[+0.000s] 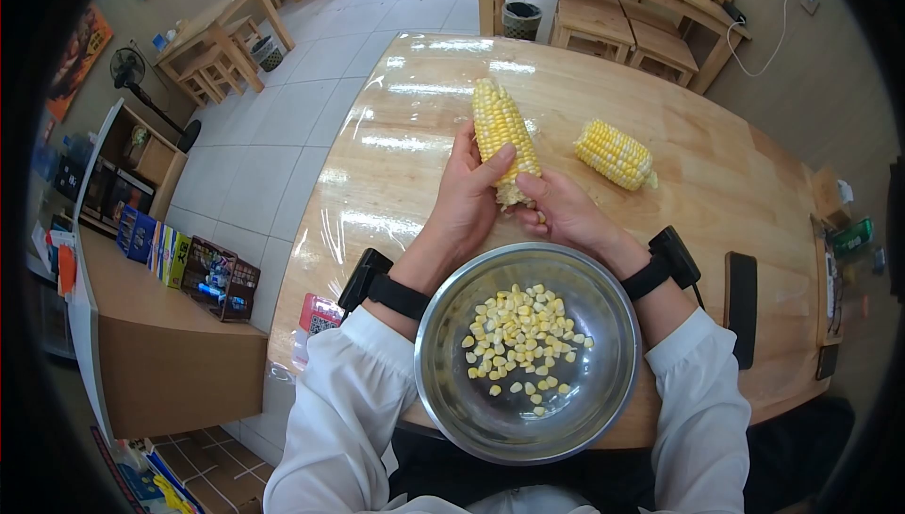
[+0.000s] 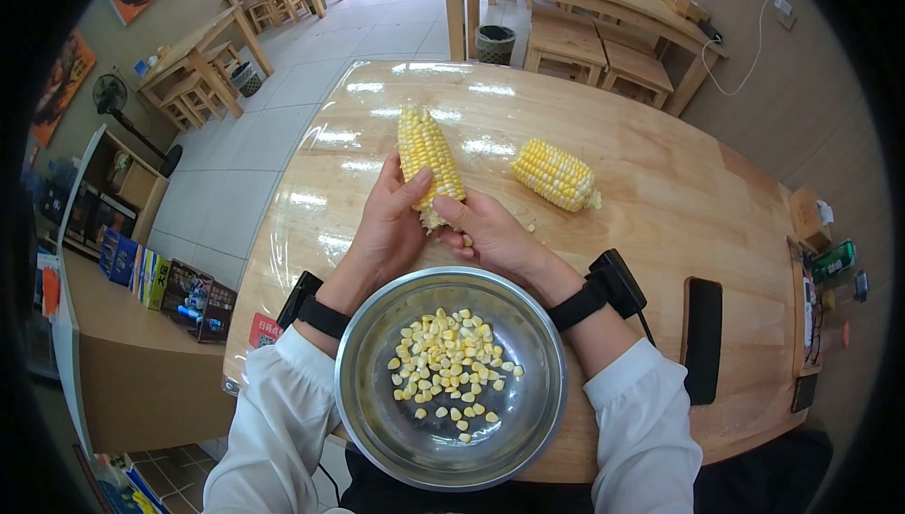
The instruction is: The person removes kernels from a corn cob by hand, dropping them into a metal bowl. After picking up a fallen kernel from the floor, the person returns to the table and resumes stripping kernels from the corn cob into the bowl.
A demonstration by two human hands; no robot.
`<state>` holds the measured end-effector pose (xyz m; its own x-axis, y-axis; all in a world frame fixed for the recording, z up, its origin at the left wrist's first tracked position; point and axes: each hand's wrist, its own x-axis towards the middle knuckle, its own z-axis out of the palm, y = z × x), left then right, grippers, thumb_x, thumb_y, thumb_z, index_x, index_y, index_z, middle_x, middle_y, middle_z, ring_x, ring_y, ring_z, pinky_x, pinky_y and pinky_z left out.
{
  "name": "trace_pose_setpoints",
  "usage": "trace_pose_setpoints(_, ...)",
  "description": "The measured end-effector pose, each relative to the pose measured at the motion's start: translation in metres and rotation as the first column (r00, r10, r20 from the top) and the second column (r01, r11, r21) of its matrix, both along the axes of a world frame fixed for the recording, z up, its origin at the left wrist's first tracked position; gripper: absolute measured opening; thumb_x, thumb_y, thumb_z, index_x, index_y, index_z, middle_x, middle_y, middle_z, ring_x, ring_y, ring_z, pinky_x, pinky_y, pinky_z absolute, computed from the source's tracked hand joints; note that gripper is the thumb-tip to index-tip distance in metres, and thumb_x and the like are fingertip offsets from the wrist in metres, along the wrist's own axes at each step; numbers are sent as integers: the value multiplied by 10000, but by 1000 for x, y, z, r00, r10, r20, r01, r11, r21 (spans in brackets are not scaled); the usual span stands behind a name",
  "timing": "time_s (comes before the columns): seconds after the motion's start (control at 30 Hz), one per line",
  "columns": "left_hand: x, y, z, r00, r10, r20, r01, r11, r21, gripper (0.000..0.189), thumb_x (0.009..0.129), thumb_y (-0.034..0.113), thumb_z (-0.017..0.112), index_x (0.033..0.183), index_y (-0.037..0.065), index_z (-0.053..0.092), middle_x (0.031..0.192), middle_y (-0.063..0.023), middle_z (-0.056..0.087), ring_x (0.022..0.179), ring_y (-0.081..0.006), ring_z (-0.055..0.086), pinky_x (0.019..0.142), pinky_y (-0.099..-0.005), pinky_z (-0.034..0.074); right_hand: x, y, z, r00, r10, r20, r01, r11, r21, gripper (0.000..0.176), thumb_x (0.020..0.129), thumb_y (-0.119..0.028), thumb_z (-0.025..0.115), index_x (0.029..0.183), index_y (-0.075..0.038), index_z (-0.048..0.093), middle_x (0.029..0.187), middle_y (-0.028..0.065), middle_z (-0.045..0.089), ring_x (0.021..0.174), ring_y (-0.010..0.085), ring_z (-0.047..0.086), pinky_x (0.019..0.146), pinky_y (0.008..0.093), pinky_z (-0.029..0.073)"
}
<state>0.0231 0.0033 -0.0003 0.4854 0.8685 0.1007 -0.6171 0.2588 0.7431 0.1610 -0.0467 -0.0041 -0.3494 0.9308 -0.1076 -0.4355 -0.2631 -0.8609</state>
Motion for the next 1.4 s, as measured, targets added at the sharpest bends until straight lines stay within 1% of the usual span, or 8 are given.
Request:
trace_pose_setpoints(0.23, -2, 2, 0, 998, -51, 29, 51, 998, -26, 548, 873, 100, 575, 1320, 51, 261, 1172, -96, 464, 1052, -175, 497, 880, -319, 444, 3, 2, -5, 998, 34, 59, -37, 998, 55, 212, 919, -228, 491, 1036, -52, 469, 844, -5, 466, 605, 32, 387, 485, 159, 322)
trace_pose_setpoints(0.4, -4, 1, 2, 994, -87, 59, 90, 995, -39, 518, 883, 116, 564, 1307, 61, 272, 1141, -95, 478, 1000, -173, 522, 844, -321, 465, 4, 1, -1, 992, 67, -111, -67, 998, 12, 220, 887, -177, 432, 1061, -48, 471, 863, 14, 484, 642, 46, 411, 524, 176, 337)
trace_pose_setpoints(0.73, -4, 1, 0, 995, -95, 16, 95, 995, -10, 459, 911, 178, 507, 1312, 87, 301, 1116, -79, 502, 977, -188, 542, 805, -344, 486, 2, -2, 3, 993, 7, -121, -14, 998, -58, 304, 961, -312, 406, 1100, -47, 464, 869, 22, 496, 607, 39, 385, 497, 154, 319)
trace_pose_setpoints(1.03, -7, 2, 2, 989, -128, 69, 131, 990, -47, 369, 929, 168, 470, 1262, 69, 344, 1065, -79, 528, 923, -174, 561, 725, -313, 487, 1, 1, -2, 1000, 18, 15, -19, 998, 59, 295, 956, -309, 439, 1095, -49, 459, 858, 28, 494, 596, 23, 380, 484, 140, 318)
trace_pose_setpoints(1.1, -7, 2, 1, 993, -114, 36, 115, 993, -25, 404, 935, 195, 456, 1299, 76, 324, 1071, -79, 527, 945, -186, 557, 703, -315, 484, 2, 2, 1, 998, 31, -49, -31, 1000, 5, 291, 946, -298, 466, 1096, -48, 456, 851, 21, 490, 595, 19, 386, 482, 140, 321)
trace_pose_setpoints(1.23, -5, 1, 4, 990, -129, 63, 133, 990, -55, 328, 929, 146, 470, 1228, 63, 363, 1043, -86, 538, 885, -163, 567, 722, -303, 491, 1, -1, 3, 988, 29, -151, -38, 998, -56, 232, 940, -221, 460, 1093, -47, 454, 844, 18, 486, 590, 20, 388, 476, 142, 320)
trace_pose_setpoints(1.3, -4, 0, 5, 994, -100, 48, 103, 993, -54, 327, 930, 147, 469, 1227, 63, 363, 1038, -86, 540, 884, -163, 567, 718, -300, 489, -2, -2, 6, 999, -26, 35, 26, 999, -20, 204, 924, -154, 407, 1090, -47, 455, 844, 28, 492, 586, 34, 396, 474, 155, 325)
trace_pose_setpoints(1.4, -5, 1, 1, 992, -111, 54, 114, 992, -51, 328, 926, 135, 472, 1227, 61, 366, 1031, -85, 543, 882, -163, 568, 717, -301, 489, -1, -2, 4, 997, -20, 76, 19, 1000, 12, 227, 935, -199, 382, 1083, -44, 459, 848, 36, 498, 583, 43, 397, 474, 162, 324)
